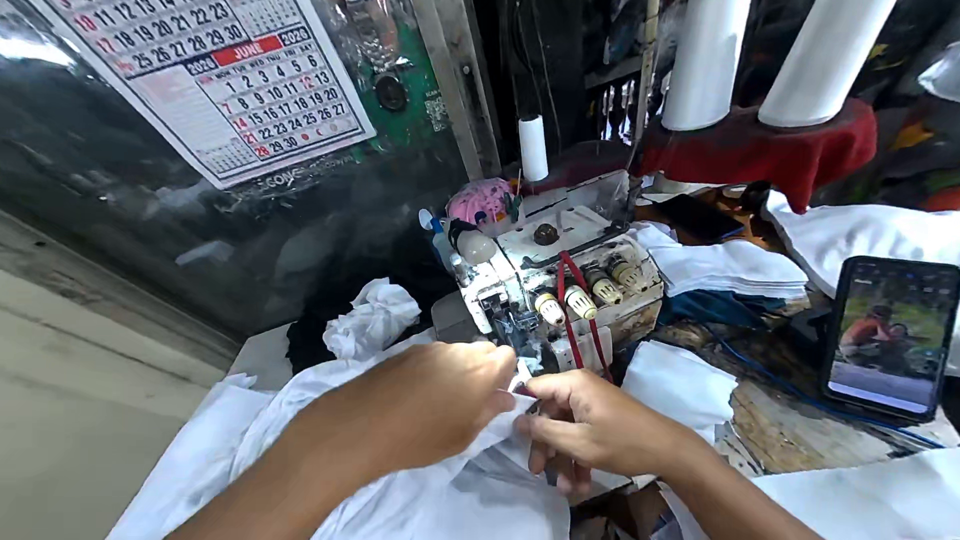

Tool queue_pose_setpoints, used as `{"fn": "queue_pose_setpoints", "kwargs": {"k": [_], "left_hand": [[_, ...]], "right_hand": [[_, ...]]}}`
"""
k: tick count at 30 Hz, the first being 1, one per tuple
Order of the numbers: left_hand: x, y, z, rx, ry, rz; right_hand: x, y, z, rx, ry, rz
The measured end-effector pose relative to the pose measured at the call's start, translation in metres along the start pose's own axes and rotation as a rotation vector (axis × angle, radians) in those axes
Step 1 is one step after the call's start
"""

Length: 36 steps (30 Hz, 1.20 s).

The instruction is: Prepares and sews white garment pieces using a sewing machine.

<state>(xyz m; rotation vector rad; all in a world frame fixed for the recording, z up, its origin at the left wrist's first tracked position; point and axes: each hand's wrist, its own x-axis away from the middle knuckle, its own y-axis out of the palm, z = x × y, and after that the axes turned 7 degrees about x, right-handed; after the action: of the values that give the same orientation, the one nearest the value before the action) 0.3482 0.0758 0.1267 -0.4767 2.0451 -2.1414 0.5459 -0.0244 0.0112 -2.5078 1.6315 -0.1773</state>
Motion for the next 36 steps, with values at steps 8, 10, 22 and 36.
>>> {"fn": "queue_pose_setpoints", "kwargs": {"k": [8,10,22,36], "left_hand": [[0.021,-0.016,0.004,0.104,-0.067,0.244],[0.026,-0.02,0.005,0.212,-0.049,0.402],[-0.001,-0.002,0.001,0.332,0.079,0.037],[0.007,0.048,-0.009,0.385,-0.033,0.283]], "right_hand": [[0.007,0.002,0.005,-0.167,-0.067,-0.029],[0.007,0.005,0.007,-0.198,-0.091,0.019],[0.01,0.016,0.0,-0.101,-0.117,0.092],[0.004,0.003,0.015,-0.079,-0.072,0.065]]}}
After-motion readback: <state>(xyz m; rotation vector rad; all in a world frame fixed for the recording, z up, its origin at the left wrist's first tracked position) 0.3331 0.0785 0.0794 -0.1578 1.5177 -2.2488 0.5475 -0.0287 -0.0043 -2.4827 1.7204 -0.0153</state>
